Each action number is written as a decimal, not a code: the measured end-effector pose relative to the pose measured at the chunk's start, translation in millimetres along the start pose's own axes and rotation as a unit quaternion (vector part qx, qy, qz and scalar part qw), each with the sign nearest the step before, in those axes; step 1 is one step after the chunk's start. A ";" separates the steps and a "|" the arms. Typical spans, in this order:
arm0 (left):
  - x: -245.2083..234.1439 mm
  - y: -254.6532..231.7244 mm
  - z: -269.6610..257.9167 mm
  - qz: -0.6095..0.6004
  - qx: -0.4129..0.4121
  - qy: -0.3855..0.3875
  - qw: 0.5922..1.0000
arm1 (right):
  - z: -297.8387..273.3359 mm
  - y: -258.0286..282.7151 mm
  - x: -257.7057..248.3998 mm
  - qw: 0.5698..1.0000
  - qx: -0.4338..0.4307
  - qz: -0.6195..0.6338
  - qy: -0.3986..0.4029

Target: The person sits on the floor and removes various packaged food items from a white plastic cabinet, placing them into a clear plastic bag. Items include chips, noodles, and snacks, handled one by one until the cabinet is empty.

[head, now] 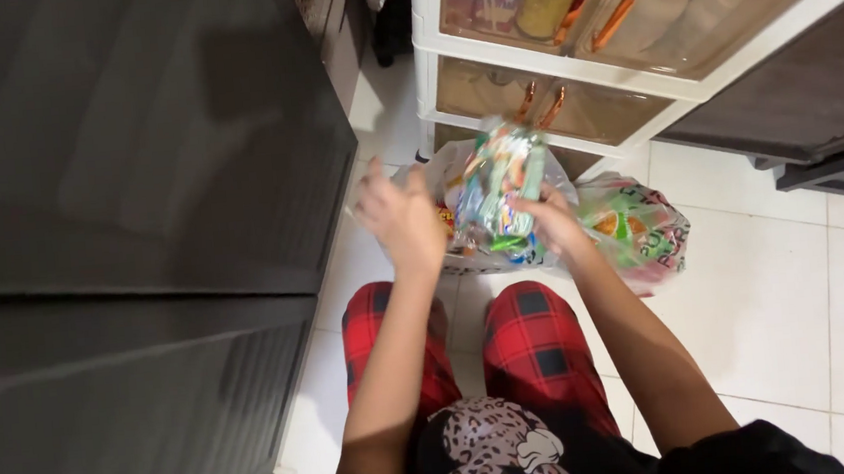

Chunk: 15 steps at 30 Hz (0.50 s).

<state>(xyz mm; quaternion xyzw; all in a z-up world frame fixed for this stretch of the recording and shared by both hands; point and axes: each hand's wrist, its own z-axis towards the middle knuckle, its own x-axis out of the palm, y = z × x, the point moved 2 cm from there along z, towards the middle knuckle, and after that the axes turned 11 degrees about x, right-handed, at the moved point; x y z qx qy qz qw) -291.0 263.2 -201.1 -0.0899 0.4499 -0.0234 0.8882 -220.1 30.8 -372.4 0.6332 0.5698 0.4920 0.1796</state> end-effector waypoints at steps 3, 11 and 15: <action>16.9 21.3 -2.5 -0.052 -0.074 0.177 0.980 | 24.2 -21.3 -11.1 0.990 -0.014 -0.139 0.008; 45.6 23.7 6.5 -0.185 -0.079 0.223 0.954 | 103.1 -65.6 -17.0 0.945 0.050 -0.297 0.128; 52.3 18.9 12.7 -0.201 -0.095 0.234 0.946 | 144.7 -94.6 -24.1 0.907 0.040 -0.412 0.073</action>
